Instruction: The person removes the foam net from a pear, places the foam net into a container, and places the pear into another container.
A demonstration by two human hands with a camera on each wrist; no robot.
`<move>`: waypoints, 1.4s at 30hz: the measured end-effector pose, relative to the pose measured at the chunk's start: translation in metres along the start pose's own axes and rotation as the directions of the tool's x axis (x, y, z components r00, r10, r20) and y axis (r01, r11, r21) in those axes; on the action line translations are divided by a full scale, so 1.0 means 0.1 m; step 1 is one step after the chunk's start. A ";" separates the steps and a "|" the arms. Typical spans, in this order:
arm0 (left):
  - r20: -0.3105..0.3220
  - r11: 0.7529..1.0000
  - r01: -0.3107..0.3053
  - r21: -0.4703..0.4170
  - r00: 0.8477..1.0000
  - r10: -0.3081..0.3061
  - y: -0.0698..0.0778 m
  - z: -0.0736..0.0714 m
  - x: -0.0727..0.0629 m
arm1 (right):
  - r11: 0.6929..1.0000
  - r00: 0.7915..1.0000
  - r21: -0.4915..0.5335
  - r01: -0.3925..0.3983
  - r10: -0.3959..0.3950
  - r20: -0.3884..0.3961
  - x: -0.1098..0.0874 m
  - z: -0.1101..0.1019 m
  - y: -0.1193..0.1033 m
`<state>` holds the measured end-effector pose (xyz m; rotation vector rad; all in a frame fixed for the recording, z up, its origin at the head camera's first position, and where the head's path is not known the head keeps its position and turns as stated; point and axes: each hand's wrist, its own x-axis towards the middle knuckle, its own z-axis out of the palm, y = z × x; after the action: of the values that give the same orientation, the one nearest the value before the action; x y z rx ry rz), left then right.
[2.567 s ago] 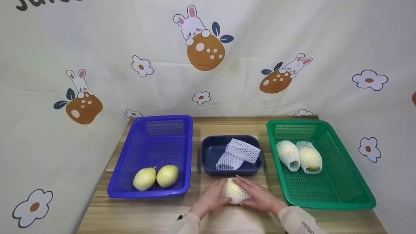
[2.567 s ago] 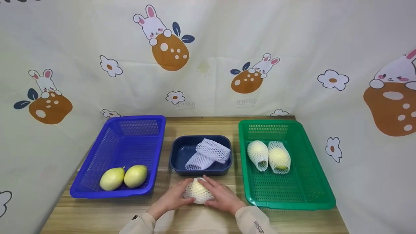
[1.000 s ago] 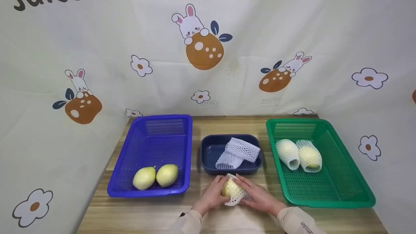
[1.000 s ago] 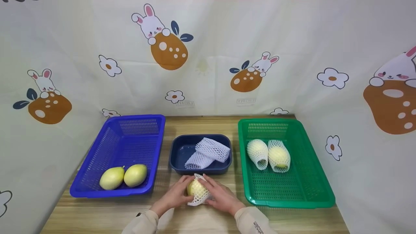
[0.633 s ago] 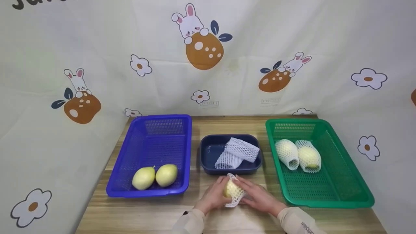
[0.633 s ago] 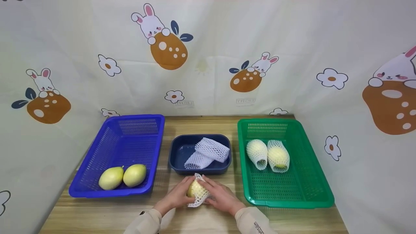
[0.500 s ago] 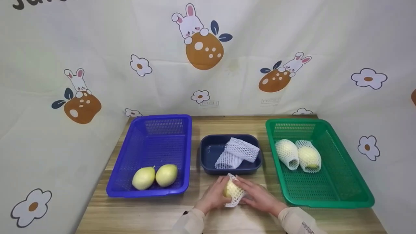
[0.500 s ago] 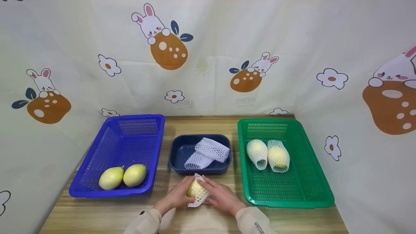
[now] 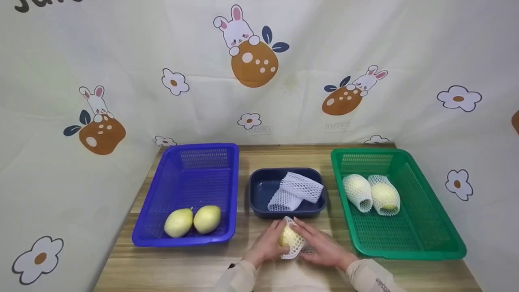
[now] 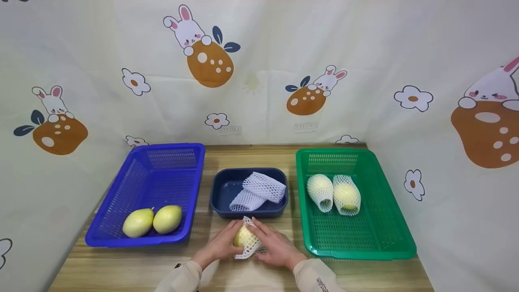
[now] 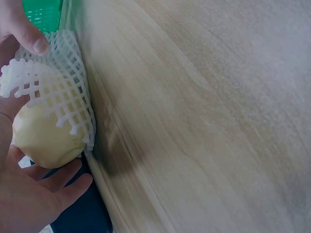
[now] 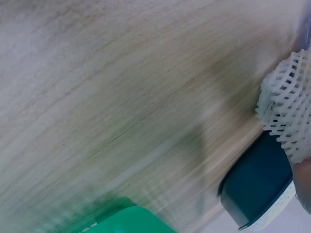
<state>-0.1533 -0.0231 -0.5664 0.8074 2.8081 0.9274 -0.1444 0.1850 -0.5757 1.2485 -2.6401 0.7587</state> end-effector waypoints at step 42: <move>0.024 0.999 -0.042 0.019 0.999 0.041 0.01 -0.07 -0.05 | 0.993 0.989 -0.039 0.109 -0.112 -0.096 -0.01 0.00 0.02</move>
<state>-0.1505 -0.0289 -0.5605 0.8766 2.7940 0.8918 -0.1456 0.1868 -0.5766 1.3019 -2.4733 0.7349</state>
